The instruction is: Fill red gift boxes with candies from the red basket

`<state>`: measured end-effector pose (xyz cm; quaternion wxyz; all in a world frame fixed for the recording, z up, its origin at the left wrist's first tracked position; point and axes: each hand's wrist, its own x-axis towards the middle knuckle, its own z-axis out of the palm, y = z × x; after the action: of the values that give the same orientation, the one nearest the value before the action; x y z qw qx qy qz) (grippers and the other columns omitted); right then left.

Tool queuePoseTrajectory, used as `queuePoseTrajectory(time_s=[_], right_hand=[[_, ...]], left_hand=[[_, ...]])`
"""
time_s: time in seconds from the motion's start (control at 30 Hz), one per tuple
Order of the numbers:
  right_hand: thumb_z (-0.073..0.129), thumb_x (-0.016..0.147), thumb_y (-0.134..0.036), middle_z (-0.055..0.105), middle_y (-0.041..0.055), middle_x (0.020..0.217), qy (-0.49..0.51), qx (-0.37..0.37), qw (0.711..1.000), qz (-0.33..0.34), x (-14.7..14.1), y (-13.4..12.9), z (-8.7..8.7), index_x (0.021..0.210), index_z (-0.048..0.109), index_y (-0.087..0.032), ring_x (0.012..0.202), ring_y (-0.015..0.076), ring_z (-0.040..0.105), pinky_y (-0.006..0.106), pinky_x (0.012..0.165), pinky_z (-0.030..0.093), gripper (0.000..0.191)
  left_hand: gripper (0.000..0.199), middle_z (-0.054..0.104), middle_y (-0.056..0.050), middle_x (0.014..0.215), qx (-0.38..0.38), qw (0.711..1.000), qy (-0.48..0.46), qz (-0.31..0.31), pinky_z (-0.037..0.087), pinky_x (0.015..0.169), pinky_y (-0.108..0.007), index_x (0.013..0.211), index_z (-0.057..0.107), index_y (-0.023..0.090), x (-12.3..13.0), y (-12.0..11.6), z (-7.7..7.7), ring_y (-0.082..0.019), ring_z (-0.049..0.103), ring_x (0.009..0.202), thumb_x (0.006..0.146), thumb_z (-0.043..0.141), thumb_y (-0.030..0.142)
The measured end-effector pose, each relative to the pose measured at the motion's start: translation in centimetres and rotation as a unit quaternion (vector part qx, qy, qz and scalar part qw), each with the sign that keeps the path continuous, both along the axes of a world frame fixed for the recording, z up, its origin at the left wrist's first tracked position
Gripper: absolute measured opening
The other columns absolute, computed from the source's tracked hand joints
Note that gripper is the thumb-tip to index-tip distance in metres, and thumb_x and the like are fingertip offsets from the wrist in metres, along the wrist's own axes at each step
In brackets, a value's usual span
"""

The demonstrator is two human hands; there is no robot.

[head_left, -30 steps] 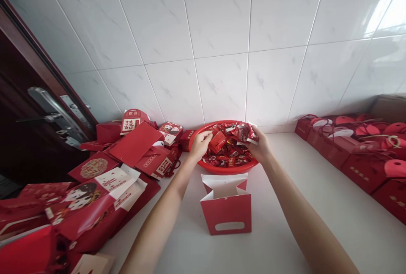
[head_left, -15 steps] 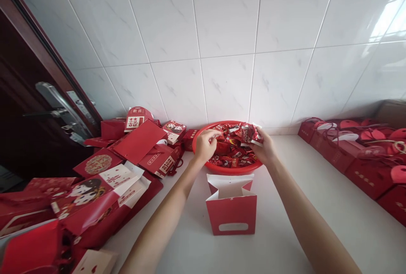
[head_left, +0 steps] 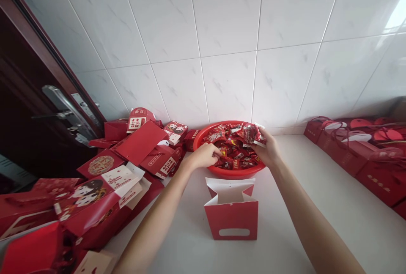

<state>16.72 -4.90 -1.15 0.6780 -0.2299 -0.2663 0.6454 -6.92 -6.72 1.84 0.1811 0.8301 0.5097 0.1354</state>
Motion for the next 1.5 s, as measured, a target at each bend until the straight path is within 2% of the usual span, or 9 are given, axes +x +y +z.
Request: queuePoseTrajectory(time_s=[0.1,0.23,0.37,0.5,0.67,0.83,0.97,1.23,1.5], right_hand=[[0.073,0.082,-0.025,0.075,-0.0016,0.079,0.007,-0.010,1.000,-0.010,-0.1,-0.2,0.3,0.083,0.071,-0.022,0.070,0.0170,0.071,0.031,0.064,0.063,0.003],[0.073,0.081,-0.024,0.074,-0.0022,0.077,0.029,-0.012,0.999,-0.021,-0.1,-0.3,0.6,0.082,0.070,-0.022,0.070,0.0165,0.071,0.031,0.065,0.062,0.004],[0.074,0.080,-0.025,0.074,-0.0039,0.075,0.057,-0.002,0.997,-0.050,0.1,0.0,0.5,0.080,0.069,-0.023,0.070,0.0159,0.071,0.030,0.065,0.061,0.006],[0.075,0.079,-0.027,0.074,-0.0058,0.074,0.069,0.008,0.994,-0.087,0.4,0.3,0.1,0.077,0.067,-0.024,0.072,0.0148,0.072,0.029,0.070,0.061,0.009],[0.075,0.078,-0.026,0.075,-0.0062,0.076,0.079,-0.006,0.992,-0.100,0.4,0.3,0.1,0.079,0.069,-0.025,0.073,0.0141,0.072,0.028,0.069,0.061,0.007],[0.075,0.078,-0.025,0.074,-0.0065,0.074,0.085,-0.007,0.990,-0.110,0.2,-0.1,0.6,0.077,0.068,-0.024,0.069,0.0132,0.071,0.027,0.067,0.060,0.008],[0.074,0.079,-0.025,0.074,-0.0059,0.072,0.089,-0.007,0.990,-0.106,0.1,-0.3,0.8,0.077,0.069,-0.023,0.069,0.0130,0.070,0.027,0.067,0.060,0.006],[0.078,0.076,-0.028,0.073,-0.0059,0.072,0.086,-0.001,0.991,-0.105,0.1,0.0,0.4,0.078,0.069,-0.023,0.068,0.0137,0.070,0.027,0.064,0.059,0.011],[0.077,0.074,-0.025,0.072,-0.0053,0.070,0.104,-0.015,0.989,-0.103,-0.2,-0.6,1.3,0.074,0.068,-0.022,0.065,0.0128,0.069,0.025,0.060,0.058,0.011]], left_hand=[[0.039,0.081,-0.006,0.094,0.040,0.998,0.041,0.016,0.052,0.080,-0.027,0.098,0.081,0.024,0.0,0.4,-0.7,-0.024,0.074,0.093,0.070,0.060,0.007],[0.025,0.080,-0.004,0.087,0.047,0.998,0.044,-0.009,0.051,0.078,-0.028,0.091,0.081,0.024,0.7,0.3,-0.4,-0.022,0.074,0.083,0.078,0.062,0.015],[0.019,0.080,-0.003,0.096,0.030,0.994,-0.017,-0.105,0.051,0.083,-0.026,0.094,0.081,0.023,3.2,-0.2,0.2,-0.020,0.073,0.087,0.082,0.065,0.021],[0.033,0.075,-0.004,0.120,0.007,0.977,0.002,-0.215,0.052,0.090,-0.029,0.113,0.076,0.027,6.8,0.4,-0.3,-0.024,0.070,0.105,0.082,0.065,0.020],[0.049,0.074,-0.010,0.120,0.015,0.969,0.088,-0.231,0.053,0.076,-0.032,0.121,0.072,0.024,9.1,2.1,-1.2,-0.028,0.071,0.093,0.077,0.061,0.008],[0.048,0.077,-0.009,0.108,0.007,0.975,0.089,-0.204,0.050,0.067,-0.029,0.124,0.071,0.024,9.0,2.1,-0.8,-0.025,0.070,0.080,0.077,0.065,0.015],[0.045,0.077,-0.008,0.101,-0.008,0.988,-0.013,-0.157,0.051,0.074,-0.029,0.120,0.072,0.019,7.9,2.3,-0.7,-0.023,0.070,0.085,0.077,0.061,0.014],[0.049,0.056,0.006,0.059,-0.118,0.961,-0.247,0.043,0.040,0.053,-0.021,0.112,0.071,0.017,5.4,3.2,-0.9,-0.012,0.053,0.056,0.068,0.053,0.007],[0.036,0.069,0.000,0.075,-0.104,0.950,-0.282,0.079,0.043,0.058,-0.023,0.107,0.072,0.016,5.4,3.4,-0.9,-0.014,0.059,0.063,0.076,0.055,0.011]])
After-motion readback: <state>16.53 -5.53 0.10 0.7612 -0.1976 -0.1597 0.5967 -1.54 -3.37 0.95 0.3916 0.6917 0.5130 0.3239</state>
